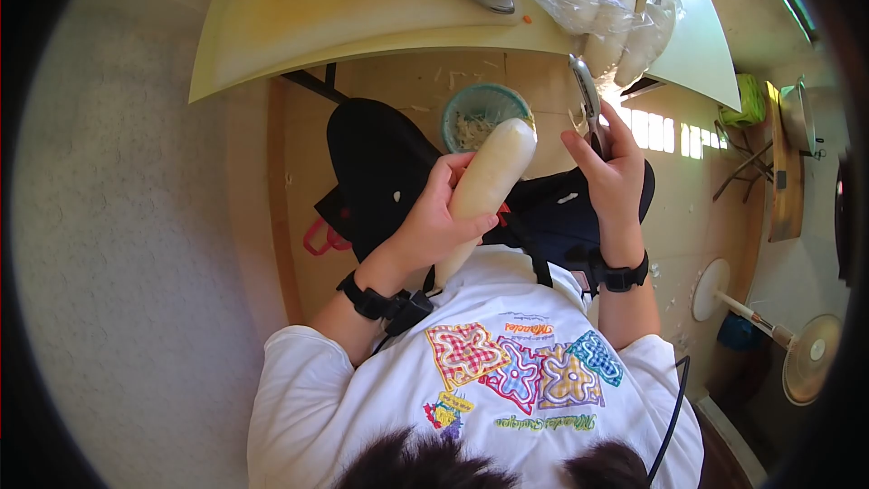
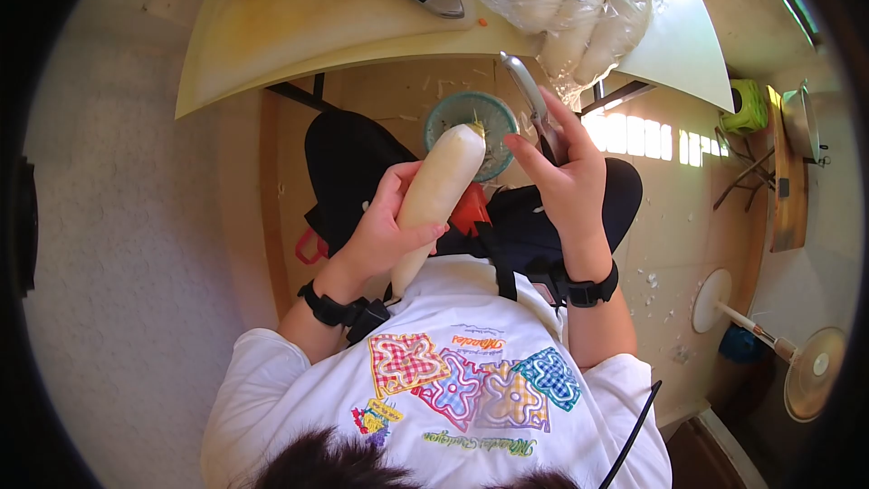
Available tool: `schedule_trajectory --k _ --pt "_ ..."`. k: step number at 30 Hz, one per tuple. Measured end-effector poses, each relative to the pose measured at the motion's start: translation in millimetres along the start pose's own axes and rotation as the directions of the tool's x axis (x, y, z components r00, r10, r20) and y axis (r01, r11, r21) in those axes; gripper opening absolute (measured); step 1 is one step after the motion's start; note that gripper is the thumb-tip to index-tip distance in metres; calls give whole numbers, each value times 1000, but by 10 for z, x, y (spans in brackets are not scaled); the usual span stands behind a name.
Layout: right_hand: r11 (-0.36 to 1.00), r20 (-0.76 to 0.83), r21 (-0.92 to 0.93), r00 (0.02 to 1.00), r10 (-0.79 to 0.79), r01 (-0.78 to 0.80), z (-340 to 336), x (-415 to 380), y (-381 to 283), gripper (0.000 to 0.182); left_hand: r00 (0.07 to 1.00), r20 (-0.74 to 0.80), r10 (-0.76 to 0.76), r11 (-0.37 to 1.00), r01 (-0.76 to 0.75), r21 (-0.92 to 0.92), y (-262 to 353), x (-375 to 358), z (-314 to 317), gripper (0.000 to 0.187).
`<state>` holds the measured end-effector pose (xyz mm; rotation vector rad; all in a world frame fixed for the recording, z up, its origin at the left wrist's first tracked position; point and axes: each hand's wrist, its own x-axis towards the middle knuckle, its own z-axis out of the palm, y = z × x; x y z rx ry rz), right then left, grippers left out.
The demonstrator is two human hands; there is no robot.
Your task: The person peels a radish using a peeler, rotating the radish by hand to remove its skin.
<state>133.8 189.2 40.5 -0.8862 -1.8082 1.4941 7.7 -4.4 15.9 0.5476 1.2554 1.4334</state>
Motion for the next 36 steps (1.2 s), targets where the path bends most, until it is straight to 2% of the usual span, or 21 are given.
schedule_trajectory --k 1,2,4,5,6,8,10,11,15,20,24,26,29,36 --pt "999 72 -44 997 0 4 -64 -12 -65 54 1000 -17 -10 1000 10 6 6 -3 -10 71" --pt "999 73 -44 997 -2 5 -81 -40 -54 54 999 -34 -19 1000 19 12 11 -2 -18 74" --pt "992 191 124 980 -56 32 -90 -111 22 45 999 -41 -12 1000 13 12 18 0 -23 73" --pt "987 249 157 967 -60 21 -86 -164 91 33 999 -47 -8 1000 8 12 19 -2 -24 72" --pt "999 265 35 964 -21 12 -65 -244 66 23 999 -47 -9 1000 9 11 8 0 -32 72" --pt "979 397 -146 915 -76 144 -25 -325 19 18 999 -27 -30 998 28 -61 -17 14 -52 68" --pt "950 487 -205 867 -108 234 25 -345 -60 18 998 -47 -36 998 33 -59 -9 16 -24 67" --pt "947 503 -223 859 -91 230 39 -353 -62 19 997 -64 -42 998 38 -55 -6 13 -18 65" --pt "943 495 -238 864 -90 235 61 -366 -28 19 998 -50 -46 996 41 -84 -15 -1 -30 64" --pt "884 488 -337 863 -130 324 50 -346 -78 19 997 -58 -44 996 39 -75 -33 0 -15 66" --pt "869 467 -336 866 -182 364 66 -369 -16 19 996 -91 -3 998 -2 -58 -47 13 27 67" --pt "839 426 -377 878 -219 392 83 -396 -1 19 993 -106 54 998 -55 -9 -84 33 18 69" --pt "848 374 -389 903 -211 359 95 -382 71 19 991 -119 63 996 -55 72 -174 48 -27 70" --pt "844 380 -398 902 -205 359 39 -295 59 16 992 -109 57 965 -27 261 -205 38 -75 71"
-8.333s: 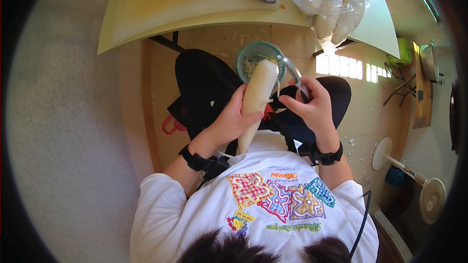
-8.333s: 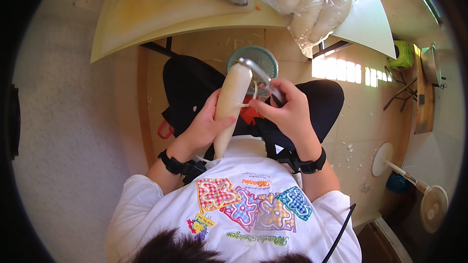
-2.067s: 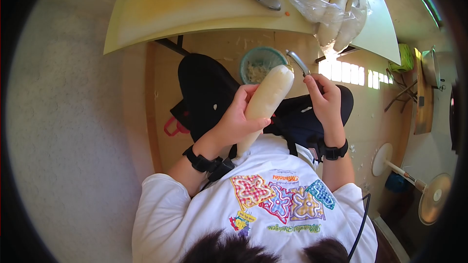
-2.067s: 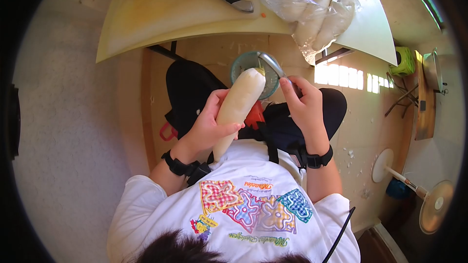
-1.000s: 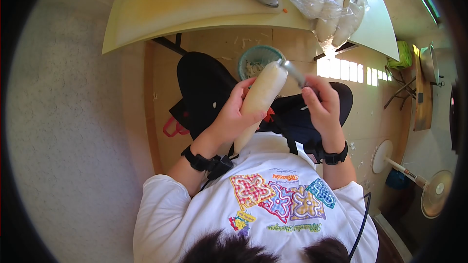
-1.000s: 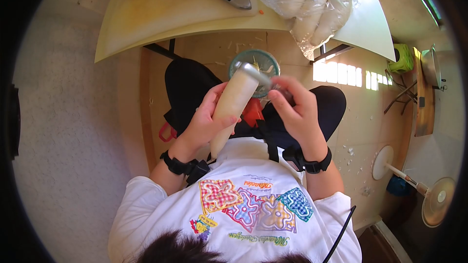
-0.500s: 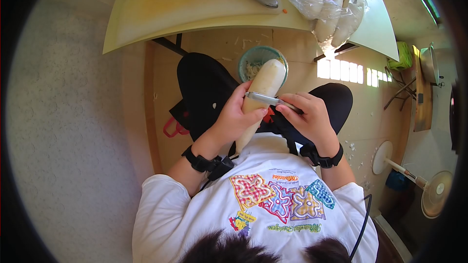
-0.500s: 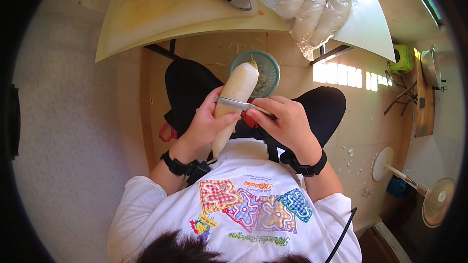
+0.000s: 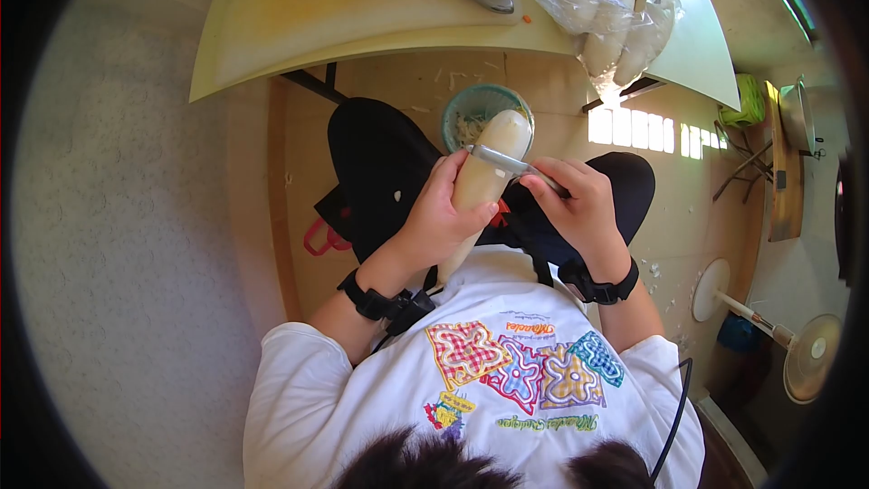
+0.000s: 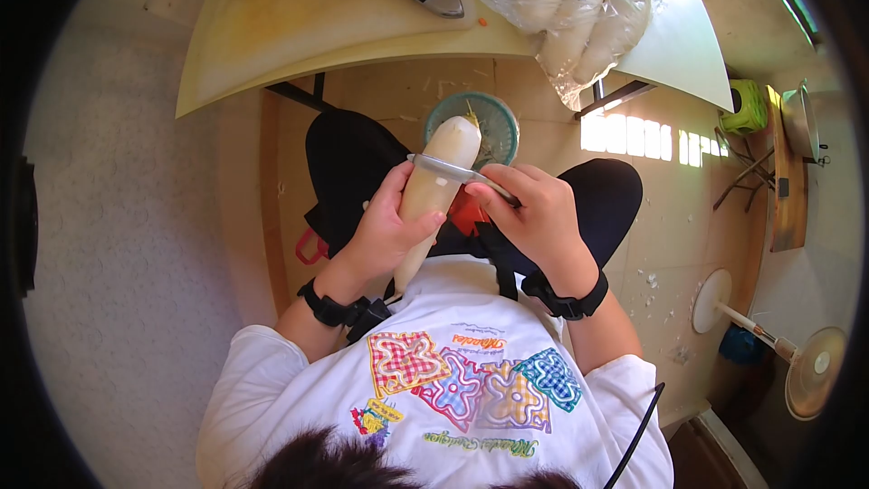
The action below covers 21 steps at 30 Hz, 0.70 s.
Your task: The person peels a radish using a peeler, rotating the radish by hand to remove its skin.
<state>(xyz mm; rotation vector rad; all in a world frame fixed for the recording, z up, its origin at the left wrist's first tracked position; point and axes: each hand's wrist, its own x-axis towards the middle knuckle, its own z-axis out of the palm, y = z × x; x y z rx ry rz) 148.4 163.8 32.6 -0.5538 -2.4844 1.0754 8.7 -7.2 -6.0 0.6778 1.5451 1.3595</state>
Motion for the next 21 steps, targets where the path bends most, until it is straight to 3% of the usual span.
schedule_trajectory --k 6,17,20,21 --pt "1000 -132 -9 991 9 -11 -49 80 73 20 999 30 32 998 -30 -49 38 -18 36 69" --pt "1000 -118 13 993 22 -20 -39 137 132 19 1000 18 -10 984 13 -175 89 -29 49 69" --pt "995 -198 53 975 99 -90 -57 155 293 18 996 85 -27 983 41 -176 169 -86 47 70" --pt "978 -179 70 962 206 -196 -114 176 393 18 996 88 -27 984 42 -175 167 -85 58 70"
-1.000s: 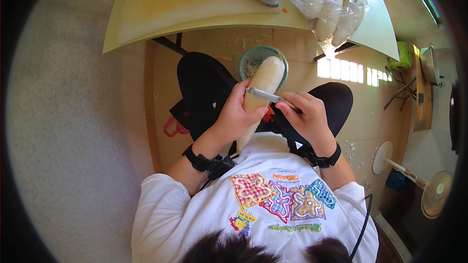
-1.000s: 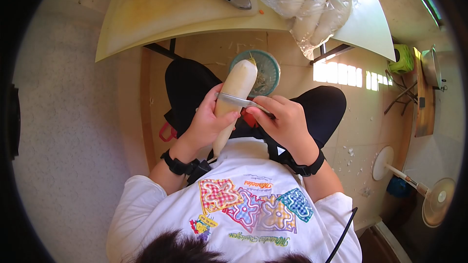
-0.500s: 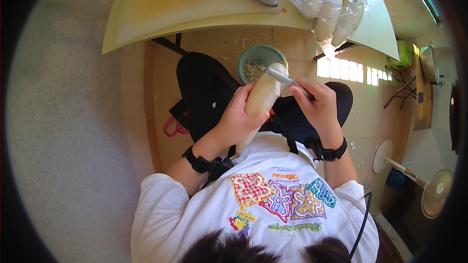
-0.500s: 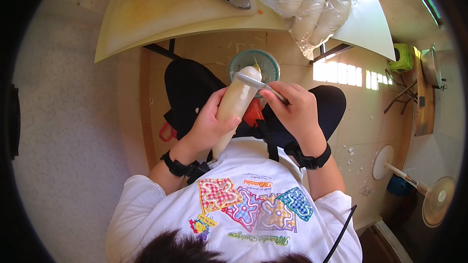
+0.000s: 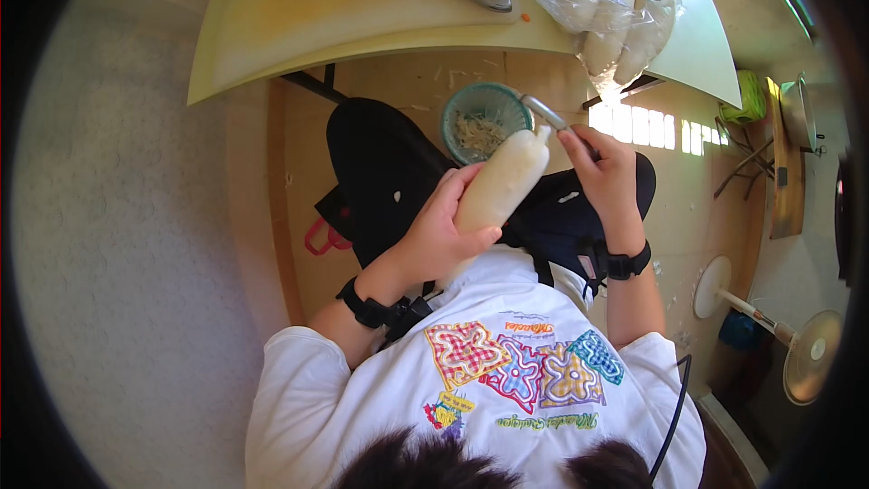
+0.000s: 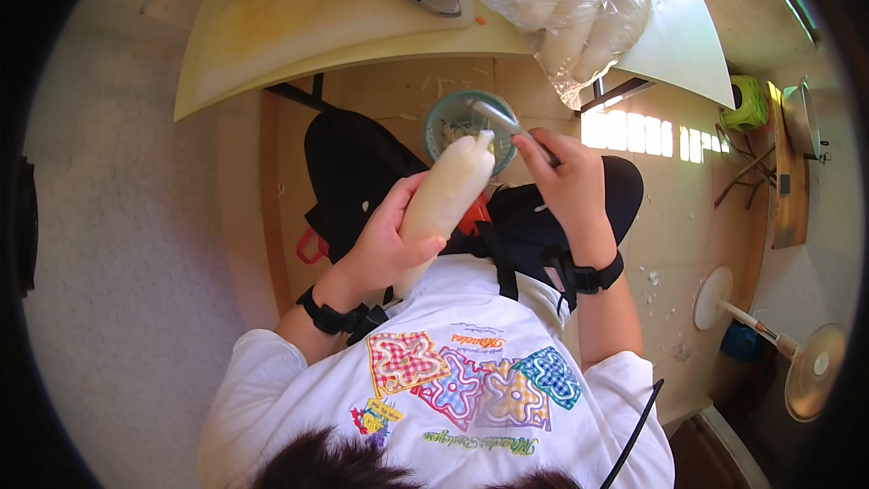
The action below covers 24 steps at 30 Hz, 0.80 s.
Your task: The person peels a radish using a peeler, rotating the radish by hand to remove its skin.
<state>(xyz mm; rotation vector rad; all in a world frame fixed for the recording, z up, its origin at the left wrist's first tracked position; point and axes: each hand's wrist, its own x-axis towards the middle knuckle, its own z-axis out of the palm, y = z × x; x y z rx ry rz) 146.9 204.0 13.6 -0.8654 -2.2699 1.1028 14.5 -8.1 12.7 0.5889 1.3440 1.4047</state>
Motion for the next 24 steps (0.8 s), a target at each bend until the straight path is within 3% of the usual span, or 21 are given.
schedule_trajectory --k 2,3,5,6,8,11,13,15,19,22,24 --pt "984 -3 101 989 149 -148 -33 -3 234 20 981 81 178 976 -186 111 -7 -3 7 71" --pt "984 6 102 990 144 -144 -49 0 251 20 981 71 179 976 -186 110 -16 0 -13 71" --pt "867 8 422 958 288 -264 -101 -21 253 21 999 16 38 995 -39 87 -31 43 -39 70" --pt "832 11 503 965 262 -232 -120 -30 220 20 999 18 43 995 -45 87 -5 57 -38 70" --pt "845 3 494 973 231 -202 -146 -80 103 22 999 6 -45 997 45 -64 56 37 -10 69" --pt "903 106 409 990 95 -131 -143 -155 -188 36 995 43 -87 990 92 -110 78 49 10 67" --pt "862 175 474 979 109 -181 -41 -118 -365 50 997 31 -66 996 67 -54 -21 79 12 69" --pt "935 123 343 991 56 -95 54 -81 -366 48 999 14 -41 999 41 2 -48 79 27 70" --pt "943 98 323 994 53 -82 149 -118 -312 42 999 44 13 999 -15 30 -90 83 39 71" --pt "945 74 301 991 115 -132 112 -114 -279 35 999 43 28 999 -30 38 -120 89 37 72" --pt "886 46 408 974 222 -221 68 -30 -193 32 999 42 28 999 -29 29 -110 76 34 72"
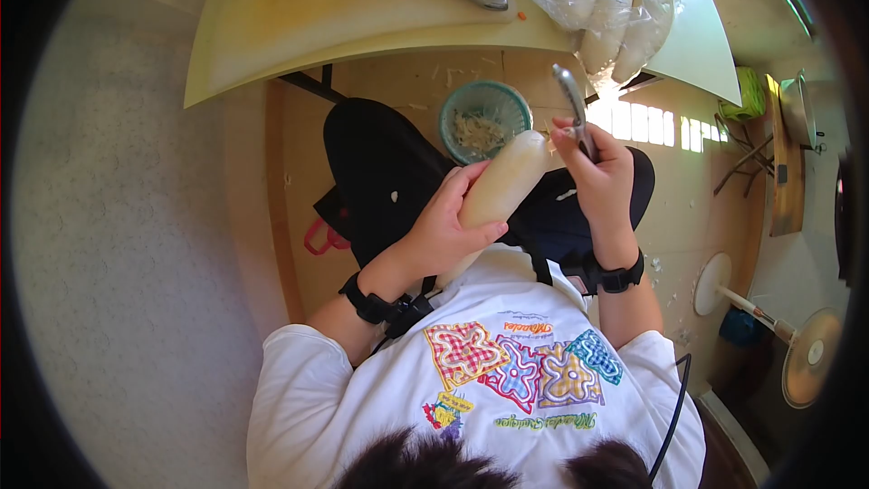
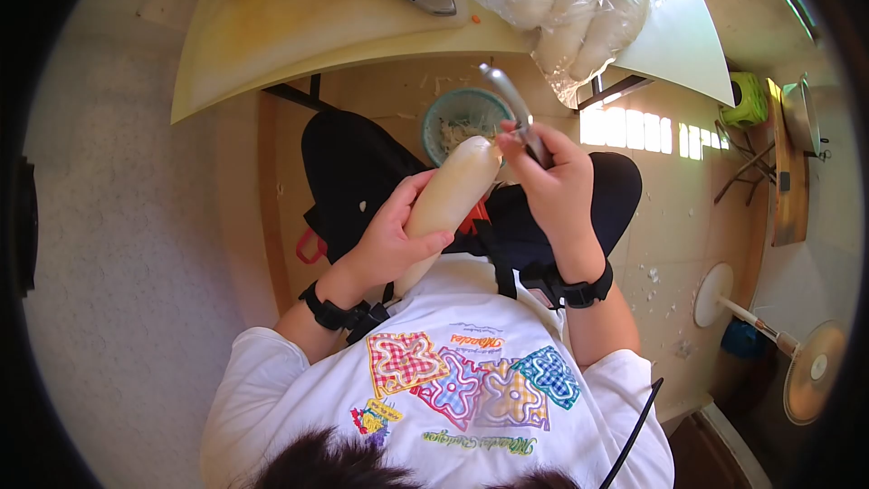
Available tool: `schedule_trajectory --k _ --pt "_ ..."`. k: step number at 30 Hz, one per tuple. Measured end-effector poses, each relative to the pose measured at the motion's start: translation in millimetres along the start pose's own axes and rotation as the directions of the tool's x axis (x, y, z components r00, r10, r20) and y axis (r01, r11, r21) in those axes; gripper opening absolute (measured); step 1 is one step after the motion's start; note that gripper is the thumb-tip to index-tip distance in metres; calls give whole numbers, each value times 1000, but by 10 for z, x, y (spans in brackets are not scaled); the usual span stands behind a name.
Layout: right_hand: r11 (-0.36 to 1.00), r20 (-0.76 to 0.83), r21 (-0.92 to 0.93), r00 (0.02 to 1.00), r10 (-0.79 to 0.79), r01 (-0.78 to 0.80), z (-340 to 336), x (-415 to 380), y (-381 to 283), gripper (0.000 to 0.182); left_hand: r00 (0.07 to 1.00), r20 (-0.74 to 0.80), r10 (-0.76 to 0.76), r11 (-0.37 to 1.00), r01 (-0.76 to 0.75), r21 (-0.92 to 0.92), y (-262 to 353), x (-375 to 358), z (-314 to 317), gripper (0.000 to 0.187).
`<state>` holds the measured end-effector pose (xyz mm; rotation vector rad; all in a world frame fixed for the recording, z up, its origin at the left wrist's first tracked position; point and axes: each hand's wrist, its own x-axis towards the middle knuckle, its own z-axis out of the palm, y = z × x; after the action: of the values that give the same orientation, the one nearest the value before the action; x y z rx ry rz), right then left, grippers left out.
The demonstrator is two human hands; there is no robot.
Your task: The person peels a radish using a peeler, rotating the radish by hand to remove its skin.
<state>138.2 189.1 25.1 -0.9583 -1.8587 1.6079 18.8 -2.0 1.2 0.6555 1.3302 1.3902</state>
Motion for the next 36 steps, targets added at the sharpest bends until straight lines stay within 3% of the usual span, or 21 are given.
schedule_trajectory --k 3,5,7,8,9,11,12,13,15,16,18,24,36 --pt "997 -47 -42 997 69 -71 -125 145 7 33 1000 9 -25 999 25 -27 70 -10 -6 71" --pt "999 -67 20 997 39 -38 -106 173 26 38 999 11 -36 994 37 -101 92 -16 -14 69" --pt "976 -4 201 996 88 -85 -133 114 -92 41 999 20 -46 986 48 -160 130 -19 -36 69" --pt "963 51 265 998 29 -41 -135 64 -121 40 998 32 -56 974 62 -219 139 -24 -46 69" --pt "964 55 264 998 30 -43 -136 14 -94 40 998 28 -56 973 61 -222 129 -25 -53 69" --pt "980 189 193 977 -94 57 -139 -77 -3 31 999 20 -32 975 36 -217 101 -10 -73 71" --pt "994 217 74 972 -90 76 -124 -131 -2 22 999 19 -31 975 35 -218 89 -5 -81 71" --pt "994 218 74 972 -90 75 -115 -163 -34 22 999 15 -52 970 54 -235 77 -3 -88 72" --pt "946 430 -208 892 -139 248 -100 -202 -162 18 997 10 -75 965 75 -253 104 -13 -86 73" --pt "941 455 -240 884 -109 240 -71 -213 -225 19 993 -8 -117 955 110 -274 172 -24 -73 74" --pt "941 471 -243 877 -95 233 -45 -241 -205 19 987 -25 -160 944 145 -296 208 -32 -71 75" --pt "939 495 -266 866 -62 219 32 -262 -197 19 997 -59 -57 925 30 -380 212 -40 -73 78" --pt "842 438 -356 868 -233 405 88 -295 -141 17 994 -100 -31 973 7 -230 183 -51 -56 76"
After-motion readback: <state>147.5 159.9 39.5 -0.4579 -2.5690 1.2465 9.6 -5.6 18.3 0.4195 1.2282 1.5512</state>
